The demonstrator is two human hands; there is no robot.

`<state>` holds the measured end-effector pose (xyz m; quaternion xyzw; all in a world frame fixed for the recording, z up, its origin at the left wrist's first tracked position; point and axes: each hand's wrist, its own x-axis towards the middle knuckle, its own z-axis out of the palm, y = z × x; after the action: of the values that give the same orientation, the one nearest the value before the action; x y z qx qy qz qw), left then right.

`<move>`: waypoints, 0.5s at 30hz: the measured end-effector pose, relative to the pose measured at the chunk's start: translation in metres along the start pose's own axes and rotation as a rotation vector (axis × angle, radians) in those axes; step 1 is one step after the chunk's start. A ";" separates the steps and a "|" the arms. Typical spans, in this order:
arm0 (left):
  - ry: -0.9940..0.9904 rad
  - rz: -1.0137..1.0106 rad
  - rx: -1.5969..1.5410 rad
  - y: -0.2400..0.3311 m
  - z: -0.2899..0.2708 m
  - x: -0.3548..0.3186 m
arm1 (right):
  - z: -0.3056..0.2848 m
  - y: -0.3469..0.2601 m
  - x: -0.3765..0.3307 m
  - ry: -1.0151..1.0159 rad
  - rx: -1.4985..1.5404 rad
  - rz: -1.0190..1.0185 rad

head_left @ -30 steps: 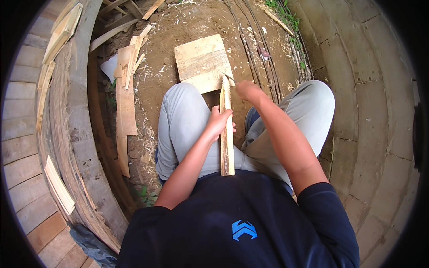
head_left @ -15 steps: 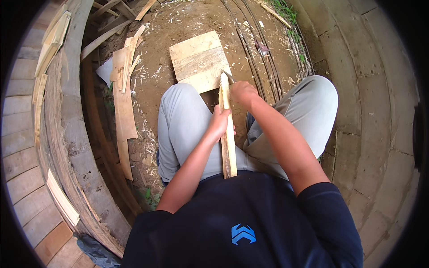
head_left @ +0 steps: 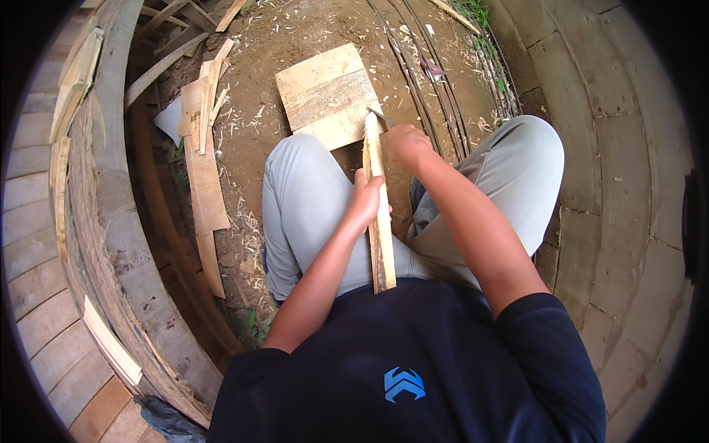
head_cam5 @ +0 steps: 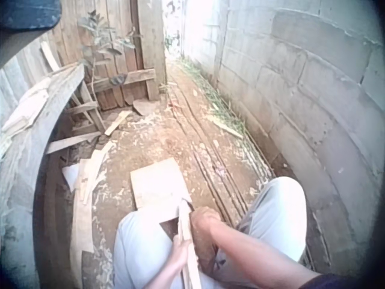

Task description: The person sits on the ground and uses a curved knife to shave and shape a long wooden stick. They repeatedly hold the stick between their legs, carve along its length, and inspect the edges by turning the piece over.

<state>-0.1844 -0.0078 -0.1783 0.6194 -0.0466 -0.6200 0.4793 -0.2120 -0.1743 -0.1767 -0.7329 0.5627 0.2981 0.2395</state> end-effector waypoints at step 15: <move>0.064 0.068 -0.180 0.002 -0.002 -0.004 | -0.045 0.006 -0.017 0.186 -0.139 -0.089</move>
<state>-0.1833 -0.0050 -0.1744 0.5913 0.0038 -0.5851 0.5550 -0.2138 -0.1957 -0.1332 -0.7965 0.5273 0.2562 0.1481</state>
